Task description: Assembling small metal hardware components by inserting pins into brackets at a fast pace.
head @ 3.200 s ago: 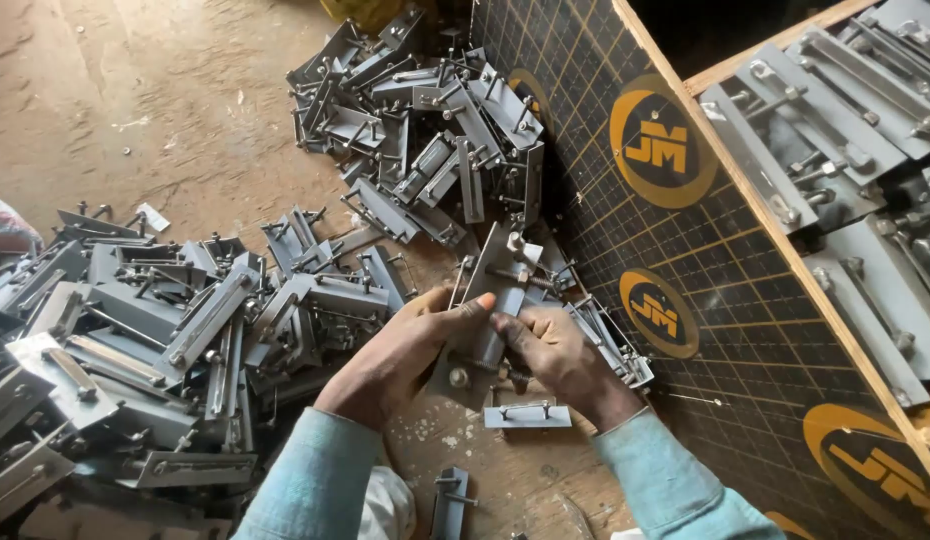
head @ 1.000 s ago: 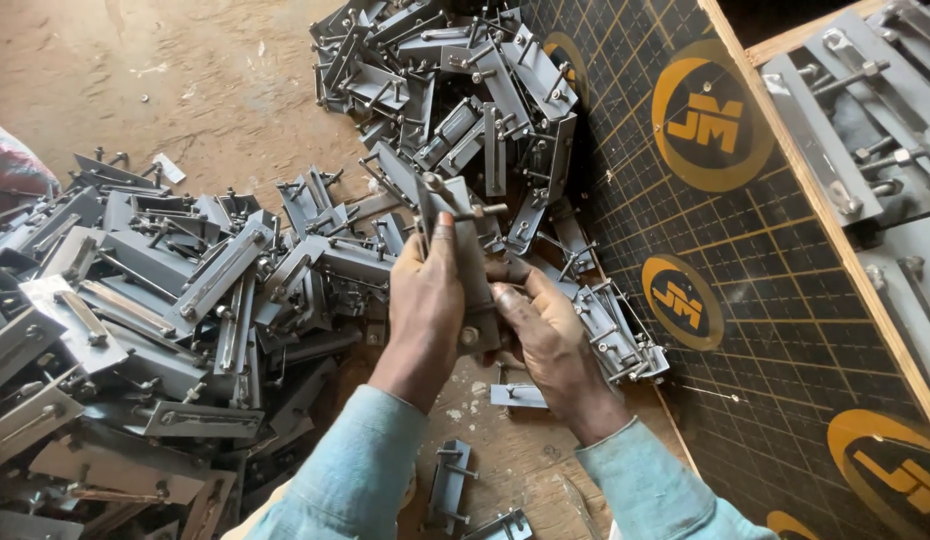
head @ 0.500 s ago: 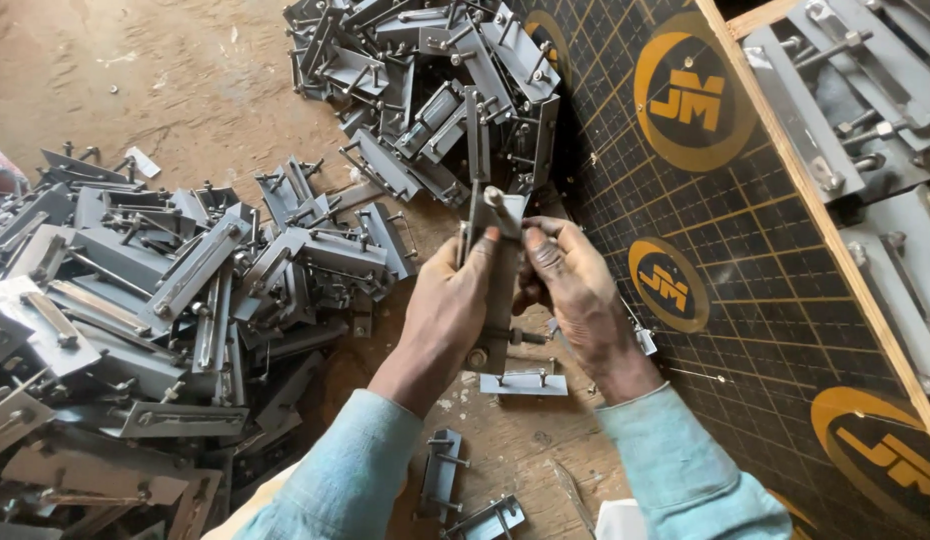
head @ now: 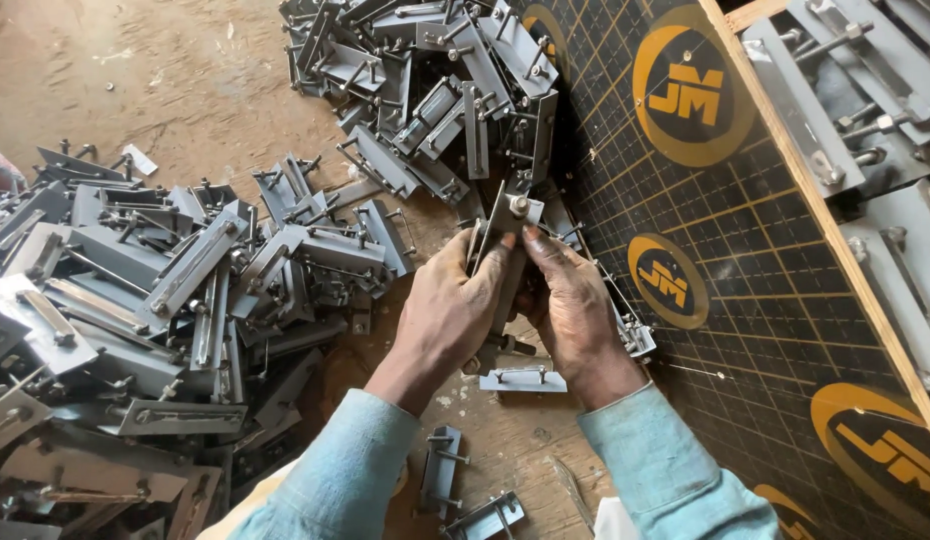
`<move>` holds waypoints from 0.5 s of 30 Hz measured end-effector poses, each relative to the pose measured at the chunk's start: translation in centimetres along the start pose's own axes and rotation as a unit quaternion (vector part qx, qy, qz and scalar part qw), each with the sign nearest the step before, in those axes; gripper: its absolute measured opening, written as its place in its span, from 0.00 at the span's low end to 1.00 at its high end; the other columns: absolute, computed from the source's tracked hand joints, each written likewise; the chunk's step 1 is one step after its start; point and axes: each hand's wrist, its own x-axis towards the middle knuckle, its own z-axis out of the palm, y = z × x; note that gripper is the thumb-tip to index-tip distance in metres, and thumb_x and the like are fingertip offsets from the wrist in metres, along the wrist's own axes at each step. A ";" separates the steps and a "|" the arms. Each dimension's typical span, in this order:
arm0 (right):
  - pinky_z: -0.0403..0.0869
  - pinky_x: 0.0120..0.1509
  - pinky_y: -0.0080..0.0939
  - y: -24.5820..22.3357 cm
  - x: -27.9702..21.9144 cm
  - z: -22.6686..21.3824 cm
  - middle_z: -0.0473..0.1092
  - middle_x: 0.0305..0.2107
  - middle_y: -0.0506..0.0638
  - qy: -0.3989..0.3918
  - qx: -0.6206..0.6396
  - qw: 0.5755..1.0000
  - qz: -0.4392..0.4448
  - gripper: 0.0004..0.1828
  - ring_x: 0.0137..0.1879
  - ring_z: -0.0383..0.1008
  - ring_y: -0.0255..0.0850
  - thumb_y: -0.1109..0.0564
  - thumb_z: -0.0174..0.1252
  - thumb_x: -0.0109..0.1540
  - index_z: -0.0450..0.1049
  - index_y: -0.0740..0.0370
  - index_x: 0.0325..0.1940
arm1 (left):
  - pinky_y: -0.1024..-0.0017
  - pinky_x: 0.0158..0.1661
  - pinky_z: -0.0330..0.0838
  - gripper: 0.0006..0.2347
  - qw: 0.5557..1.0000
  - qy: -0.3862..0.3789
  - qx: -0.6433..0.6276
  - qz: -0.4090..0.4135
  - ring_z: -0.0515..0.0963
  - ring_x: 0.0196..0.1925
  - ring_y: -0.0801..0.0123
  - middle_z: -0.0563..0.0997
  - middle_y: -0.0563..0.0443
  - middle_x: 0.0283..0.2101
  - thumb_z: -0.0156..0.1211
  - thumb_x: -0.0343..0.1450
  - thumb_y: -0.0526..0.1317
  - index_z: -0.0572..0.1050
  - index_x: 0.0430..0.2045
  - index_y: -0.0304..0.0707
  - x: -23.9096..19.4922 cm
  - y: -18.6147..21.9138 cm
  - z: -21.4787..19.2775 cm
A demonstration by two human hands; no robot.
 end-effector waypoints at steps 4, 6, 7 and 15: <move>0.79 0.42 0.50 0.4 0.1 -0.1 0.78 0.35 0.59 0.007 0.003 1.000 0.015 0.18 0.37 0.78 0.48 0.46 0.65 0.61 0.77 0.63 0.44 | 0.51 0.52 0.73 0.22 1.000 0.015 -0.007 0.027 0.83 0.50 0.44 0.84 0.34 0.39 0.48 0.73 0.57 0.78 0.51 0.43 -0.8 0.4 -0.3; 0.79 0.35 0.48 0.1 0.0 0.1 0.76 0.33 0.57 -0.016 0.013 0.999 0.041 0.19 0.34 0.78 0.48 0.47 0.65 0.62 0.76 0.65 0.45 | 0.52 0.51 0.74 0.21 1.000 0.022 -0.001 0.019 0.84 0.50 0.45 0.84 0.37 0.38 0.49 0.72 0.58 0.80 0.47 0.45 -1.3 1.1 -0.5; 0.79 0.35 0.48 0.6 0.4 -0.6 0.76 0.33 0.57 -0.016 0.012 0.999 0.041 0.19 0.34 0.78 0.48 0.47 0.65 0.62 0.76 0.65 0.45 | 0.52 0.51 0.74 0.21 1.000 0.023 -0.002 0.019 0.84 0.50 0.45 0.84 0.37 0.38 0.49 0.72 0.58 0.80 0.47 0.45 -1.1 0.9 -0.3; 0.76 0.36 0.36 -0.8 2.2 -3.3 0.63 0.29 0.45 0.038 -0.004 0.998 0.057 0.21 0.31 0.66 0.32 0.38 0.48 0.71 0.69 0.59 0.46 | 0.48 0.42 0.75 0.21 0.971 0.140 -0.172 -0.089 0.82 0.46 0.48 0.77 0.35 0.42 0.57 0.71 0.53 0.72 0.51 0.38 3.0 -1.0 -3.0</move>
